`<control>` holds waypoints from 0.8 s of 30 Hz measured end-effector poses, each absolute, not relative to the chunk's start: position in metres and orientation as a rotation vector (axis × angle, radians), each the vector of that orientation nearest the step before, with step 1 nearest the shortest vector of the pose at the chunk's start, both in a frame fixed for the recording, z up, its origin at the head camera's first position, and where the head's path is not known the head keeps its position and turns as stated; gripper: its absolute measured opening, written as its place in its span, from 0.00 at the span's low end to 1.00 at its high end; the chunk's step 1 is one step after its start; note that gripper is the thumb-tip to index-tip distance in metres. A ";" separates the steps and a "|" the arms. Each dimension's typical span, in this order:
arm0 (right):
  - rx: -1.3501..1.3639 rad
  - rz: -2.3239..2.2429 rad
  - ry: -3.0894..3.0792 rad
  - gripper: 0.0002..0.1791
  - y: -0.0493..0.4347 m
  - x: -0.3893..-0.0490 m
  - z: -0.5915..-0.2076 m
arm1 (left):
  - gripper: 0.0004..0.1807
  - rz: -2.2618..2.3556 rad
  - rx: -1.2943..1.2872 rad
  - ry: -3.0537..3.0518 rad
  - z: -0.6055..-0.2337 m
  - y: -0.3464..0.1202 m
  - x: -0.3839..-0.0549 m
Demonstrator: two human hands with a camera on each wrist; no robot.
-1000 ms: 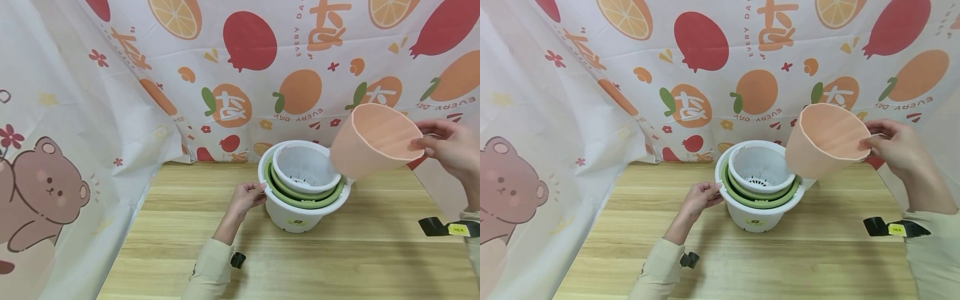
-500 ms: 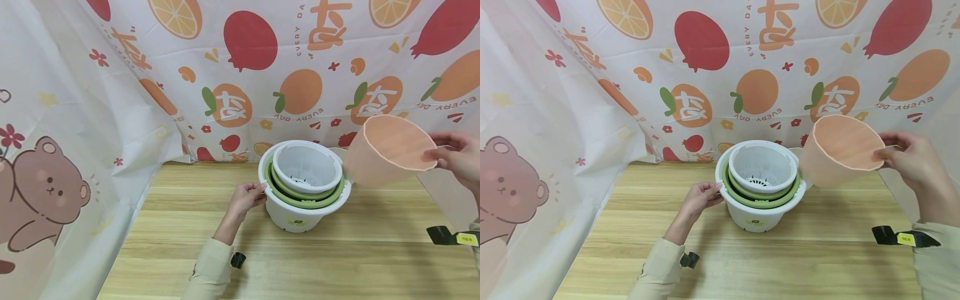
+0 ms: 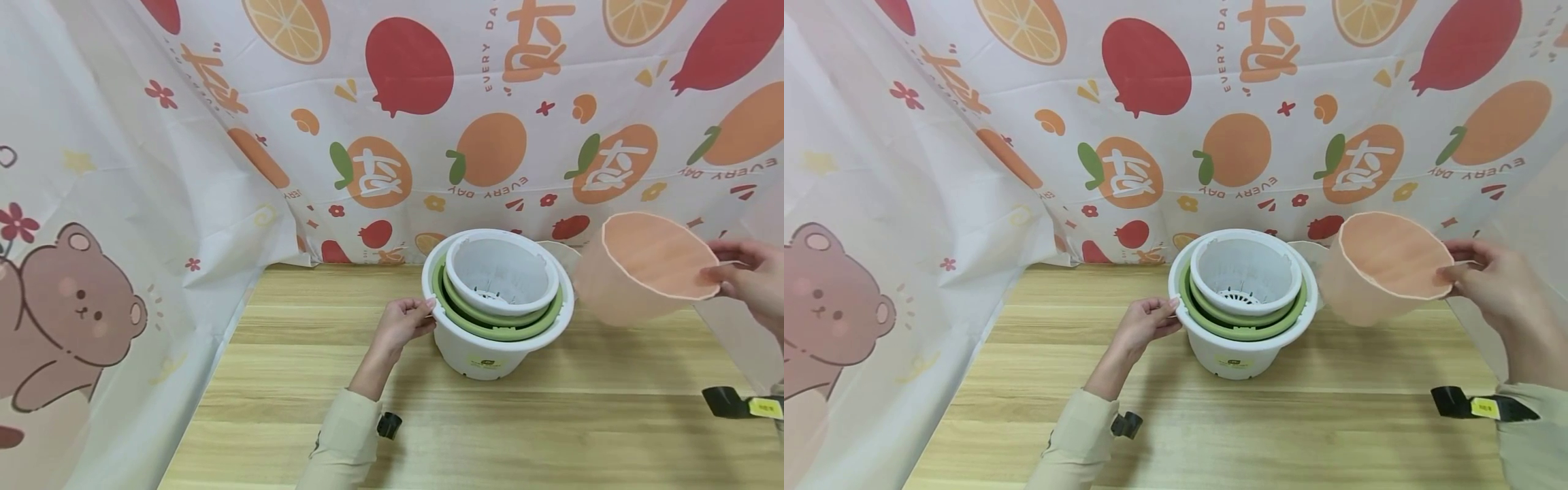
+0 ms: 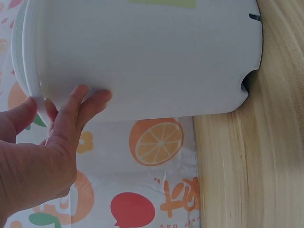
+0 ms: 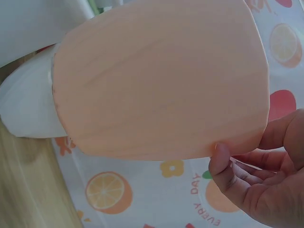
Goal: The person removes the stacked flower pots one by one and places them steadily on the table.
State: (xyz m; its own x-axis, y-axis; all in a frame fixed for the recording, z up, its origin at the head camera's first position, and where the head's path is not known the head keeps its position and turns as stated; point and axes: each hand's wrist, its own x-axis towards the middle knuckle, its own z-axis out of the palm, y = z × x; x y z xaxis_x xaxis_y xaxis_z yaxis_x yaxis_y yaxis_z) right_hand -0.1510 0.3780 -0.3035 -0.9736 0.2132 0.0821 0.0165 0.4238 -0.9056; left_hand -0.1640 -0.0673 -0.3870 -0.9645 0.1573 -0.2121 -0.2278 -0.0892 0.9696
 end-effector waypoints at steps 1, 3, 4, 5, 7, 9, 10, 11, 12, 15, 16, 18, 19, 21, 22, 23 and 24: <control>-0.192 1.582 -2.492 0.26 0.378 -0.150 -0.306 | 0.13 2.143 -0.080 1.922 -0.387 -0.067 -0.164; -0.186 1.534 -2.525 0.25 0.379 -0.149 -0.312 | 0.13 2.143 -0.081 1.922 -0.387 -0.068 -0.164; -0.185 1.516 -2.539 0.24 0.379 -0.148 -0.315 | 0.13 2.142 -0.080 1.924 -0.387 -0.068 -0.164; -0.189 1.483 -2.564 0.23 0.379 -0.147 -0.318 | 0.13 2.141 -0.079 1.924 -0.387 -0.067 -0.164; -0.180 1.460 -2.585 0.22 0.379 -0.144 -0.323 | 0.13 2.140 -0.079 1.923 -0.387 -0.067 -0.164; -0.154 1.480 -2.579 0.22 0.380 -0.141 -0.327 | 0.13 2.140 -0.078 1.923 -0.388 -0.067 -0.164; -0.150 1.460 -2.594 0.20 0.379 -0.140 -0.328 | 0.13 2.139 -0.077 1.923 -0.388 -0.067 -0.164; -0.139 1.452 -2.605 0.17 0.379 -0.139 -0.330 | 0.13 2.139 -0.077 1.922 -0.388 -0.068 -0.164; -0.127 1.438 -2.620 0.15 0.378 -0.137 -0.331 | 0.13 2.139 -0.076 1.922 -0.387 -0.068 -0.164; -0.097 1.338 -2.697 0.15 0.376 -0.134 -0.336 | 0.13 2.140 -0.074 1.921 -0.387 -0.068 -0.163; -0.084 1.332 -2.709 0.16 0.377 -0.133 -0.338 | 0.13 2.141 -0.072 1.921 -0.387 -0.068 -0.163; -0.065 1.320 -2.731 0.16 0.377 -0.132 -0.342 | 0.13 2.140 -0.071 1.921 -0.386 -0.068 -0.163; -0.062 1.321 -2.736 0.15 0.378 -0.131 -0.344 | 0.13 2.140 -0.070 1.922 -0.386 -0.068 -0.163; -0.052 1.347 -2.732 0.13 0.379 -0.130 -0.349 | 0.13 2.138 -0.070 1.922 -0.386 -0.068 -0.163; -0.041 1.359 -2.728 0.13 0.380 -0.130 -0.351 | 0.13 2.138 -0.071 1.922 -0.386 -0.068 -0.163; -0.032 1.376 -2.724 0.13 0.380 -0.130 -0.354 | 0.13 2.138 -0.073 1.920 -0.386 -0.068 -0.164; -0.015 1.418 -2.706 0.14 0.381 -0.130 -0.356 | 0.13 2.139 -0.075 1.919 -0.386 -0.068 -0.164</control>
